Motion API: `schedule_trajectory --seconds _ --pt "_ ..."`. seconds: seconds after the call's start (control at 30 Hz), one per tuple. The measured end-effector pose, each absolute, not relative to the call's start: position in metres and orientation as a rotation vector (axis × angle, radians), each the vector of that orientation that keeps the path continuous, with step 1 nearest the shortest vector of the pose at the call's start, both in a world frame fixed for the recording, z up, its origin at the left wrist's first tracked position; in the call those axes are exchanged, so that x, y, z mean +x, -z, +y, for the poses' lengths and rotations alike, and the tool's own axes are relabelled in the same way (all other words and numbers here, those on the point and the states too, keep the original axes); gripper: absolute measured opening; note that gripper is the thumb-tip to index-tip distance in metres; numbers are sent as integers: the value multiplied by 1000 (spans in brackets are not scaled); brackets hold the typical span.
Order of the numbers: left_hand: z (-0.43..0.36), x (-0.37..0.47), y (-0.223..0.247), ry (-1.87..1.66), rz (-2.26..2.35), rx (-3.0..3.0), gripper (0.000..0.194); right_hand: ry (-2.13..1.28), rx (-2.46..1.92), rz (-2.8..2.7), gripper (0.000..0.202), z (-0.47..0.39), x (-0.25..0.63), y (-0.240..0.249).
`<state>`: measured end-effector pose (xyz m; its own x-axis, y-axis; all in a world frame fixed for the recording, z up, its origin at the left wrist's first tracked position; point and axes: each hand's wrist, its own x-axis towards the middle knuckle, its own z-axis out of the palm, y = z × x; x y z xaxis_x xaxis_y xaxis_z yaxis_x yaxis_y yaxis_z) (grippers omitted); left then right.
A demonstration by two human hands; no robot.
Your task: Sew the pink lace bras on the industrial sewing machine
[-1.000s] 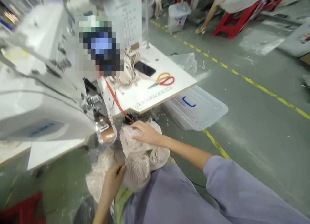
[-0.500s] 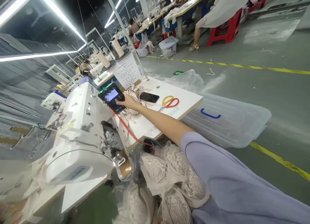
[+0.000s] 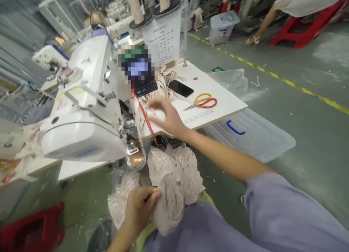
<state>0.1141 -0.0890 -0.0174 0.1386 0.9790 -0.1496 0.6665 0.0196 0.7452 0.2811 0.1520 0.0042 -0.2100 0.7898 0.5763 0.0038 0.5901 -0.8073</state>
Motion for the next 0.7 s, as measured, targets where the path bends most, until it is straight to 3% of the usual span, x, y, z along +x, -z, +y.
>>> schedule_trajectory --seconds 0.1,0.13,0.23,0.37,0.5,0.7 --pt "-74 108 -11 -486 1467 1764 50 -1183 -194 -2257 68 61 298 11" --pt "-71 107 -17 -475 1444 1768 50 -1269 -154 -2350 64 43 300 17" --pt "-61 100 -25 -494 1536 1747 52 -1427 -334 -2326 34 24 295 32" --pt "-42 78 -27 -594 1752 1568 56 -1440 -659 -2110 37 37 276 37" --pt "-26 54 -24 -653 1849 1274 39 -1449 -914 -2003 40 52 260 33" --pt "-17 46 -7 -740 2106 1188 39 -1627 -936 -1922 42 75 248 41"
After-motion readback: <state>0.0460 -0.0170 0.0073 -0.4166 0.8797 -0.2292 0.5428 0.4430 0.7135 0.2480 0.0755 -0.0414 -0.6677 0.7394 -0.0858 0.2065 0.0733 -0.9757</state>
